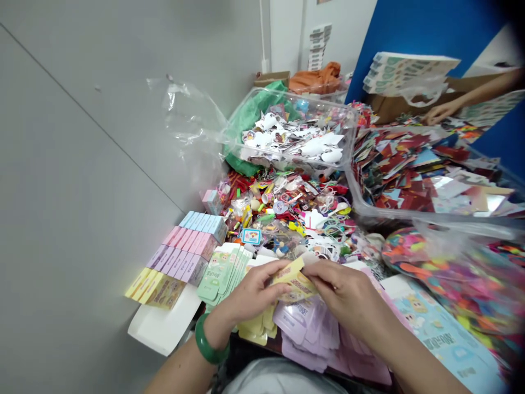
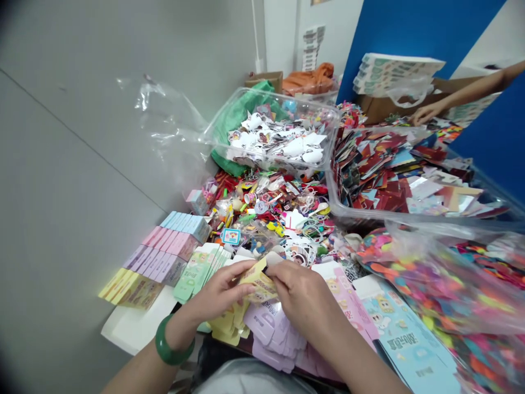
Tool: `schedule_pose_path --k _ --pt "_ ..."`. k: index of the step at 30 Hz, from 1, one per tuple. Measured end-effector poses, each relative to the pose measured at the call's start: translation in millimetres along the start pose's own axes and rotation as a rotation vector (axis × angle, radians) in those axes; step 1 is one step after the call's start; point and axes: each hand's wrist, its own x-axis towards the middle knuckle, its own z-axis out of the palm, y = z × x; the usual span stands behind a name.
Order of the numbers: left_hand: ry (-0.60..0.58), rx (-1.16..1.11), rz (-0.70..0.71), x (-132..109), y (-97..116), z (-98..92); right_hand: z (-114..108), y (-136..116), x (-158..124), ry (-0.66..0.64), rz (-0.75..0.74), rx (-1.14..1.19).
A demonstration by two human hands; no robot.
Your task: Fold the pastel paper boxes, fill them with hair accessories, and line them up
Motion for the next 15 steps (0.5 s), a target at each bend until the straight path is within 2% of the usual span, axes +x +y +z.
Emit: schedule_pose_path --k 4,8,11,13,15 --pt "0.055 -0.018 -0.01 -1 -3 2.6 6 -3 9 -0.153 -0.011 -0.014" --pt "0.127 -0.105 -0.035 -5 -5 1.1 1 2 29 -0.153 -0.107 -0.04" --pt "0.179 -0.174 -0.061 -11 -9 -5.4 -5 16 64 -0.102 -0.069 -0.048" --pt "0.198 -0.24 -0.097 -15 -13 -9.3 0 28 94 -0.053 0.044 -0.259" --pt "0.211 -0.297 -0.124 -18 -16 -11.5 12 38 122 -0.148 0.074 -0.438"
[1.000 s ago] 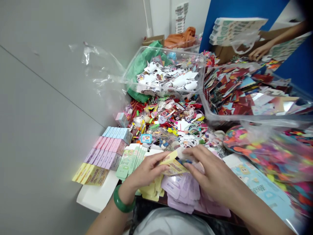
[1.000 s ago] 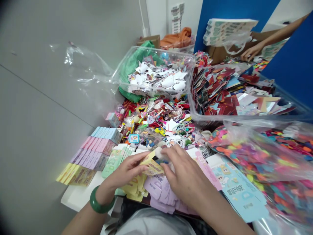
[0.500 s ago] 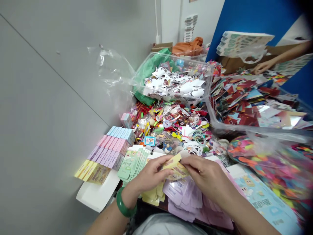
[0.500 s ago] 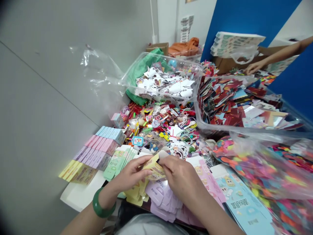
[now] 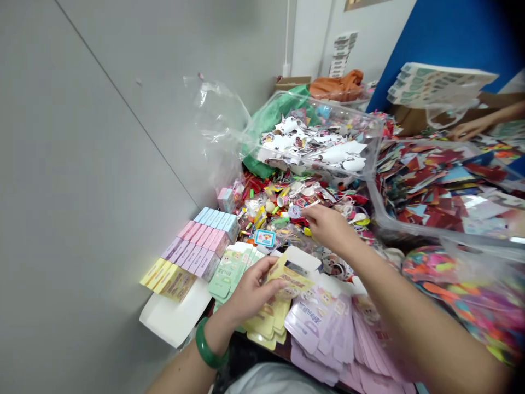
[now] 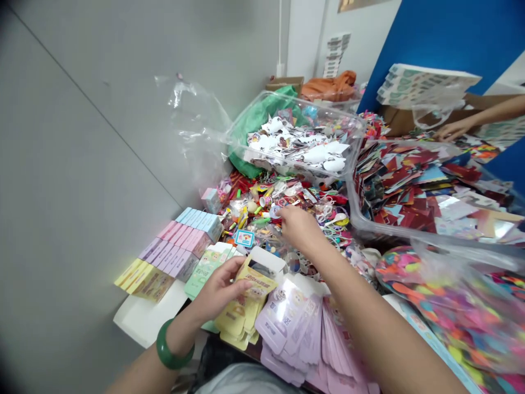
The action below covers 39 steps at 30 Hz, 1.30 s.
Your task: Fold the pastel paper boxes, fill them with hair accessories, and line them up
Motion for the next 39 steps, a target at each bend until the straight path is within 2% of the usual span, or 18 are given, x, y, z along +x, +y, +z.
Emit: schedule_pose_path --k 4,8,11,14,17,20,21,23,26,32,34,39 --pt "0.024 -0.055 0.023 -3 -1 -2.1 30 -2 39 -0.123 -0.052 -0.079" --pt "0.066 -0.075 0.059 -4 0 -3.4 46 1 49 -0.187 0.001 -0.132" --pt "0.084 -0.094 0.059 -2 -2 -3.3 45 9 48 -0.145 0.031 -0.129" --pt "0.091 -0.121 0.044 2 -6 0.0 31 16 43 -0.002 0.088 -0.102" --pt "0.11 -0.143 0.011 6 -8 4.7 7 18 25 0.217 0.17 -0.046" --pt "0.113 -0.185 -0.026 10 -8 8.9 -22 11 -12 0.485 0.182 0.31" --pt "0.108 -0.197 -0.034 11 -8 10.1 -29 7 -27 0.514 0.146 0.462" --pt "0.087 -0.205 -0.043 13 -7 12.9 -40 -3 -57 0.465 0.06 0.639" --pt "0.058 -0.205 -0.039 15 -5 18.9 -42 -16 -88 0.352 -0.011 0.624" --pt "0.009 -0.206 -0.025 17 -1 33.2 -28 -20 -103 0.212 -0.086 0.492" --pt "-0.01 -0.201 -0.02 17 -3 36.4 -28 -16 -109 0.234 -0.08 0.509" --pt "-0.019 -0.217 -0.012 15 -8 43.2 -34 -6 -127 0.414 -0.011 0.518"
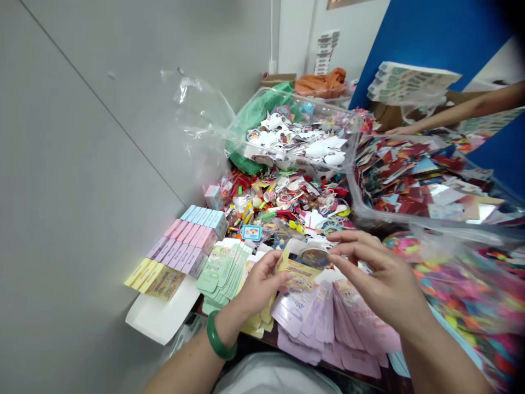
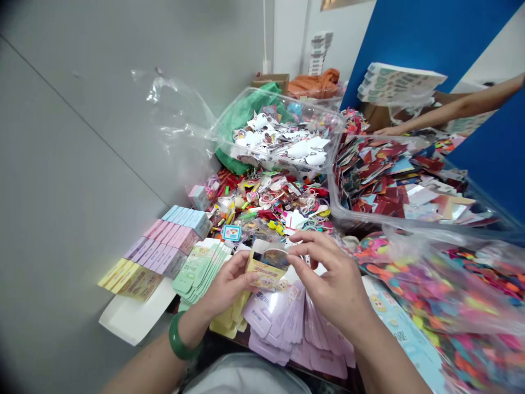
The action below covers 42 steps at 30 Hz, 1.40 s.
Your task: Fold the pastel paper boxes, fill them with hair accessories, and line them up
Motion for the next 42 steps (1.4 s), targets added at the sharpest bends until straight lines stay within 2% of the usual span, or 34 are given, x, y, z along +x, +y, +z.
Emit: schedule_pose_path --k 6,11,16,19,21,24,27,29,33,39,42 --pt "-0.034 0.003 0.022 -2 -4 7.7 6 4 -9 -0.098 -0.046 -0.085" --pt "-0.041 0.022 0.032 -2 -14 9.5 11 14 -13 -0.249 -0.04 -0.055" --pt "-0.03 -0.04 -0.027 -5 -29 14.8 17 24 -12 -0.389 0.104 0.123" --pt "-0.005 -0.13 -0.062 -5 -32 18.8 21 26 -14 -0.312 0.187 0.316" --pt "0.013 -0.195 -0.075 -5 -33 21.0 22 27 -17 -0.197 0.28 0.448" --pt "0.039 -0.267 -0.086 -4 -35 24.7 20 28 -25 -0.072 0.544 0.641" --pt "0.068 -0.28 -0.076 -6 -43 29.7 20 26 -34 -0.143 0.825 0.837" --pt "0.076 -0.271 -0.08 -8 -48 32.1 23 23 -38 -0.199 0.924 0.896" --pt "0.04 -0.261 -0.081 -13 -47 28.4 31 20 -41 -0.237 0.94 0.847" --pt "0.033 -0.194 -0.155 -11 -24 16.9 41 25 -39 -0.289 0.893 0.775" --pt "0.003 -0.091 -0.122 -10 -15 17.2 42 25 -39 -0.237 0.822 0.678"
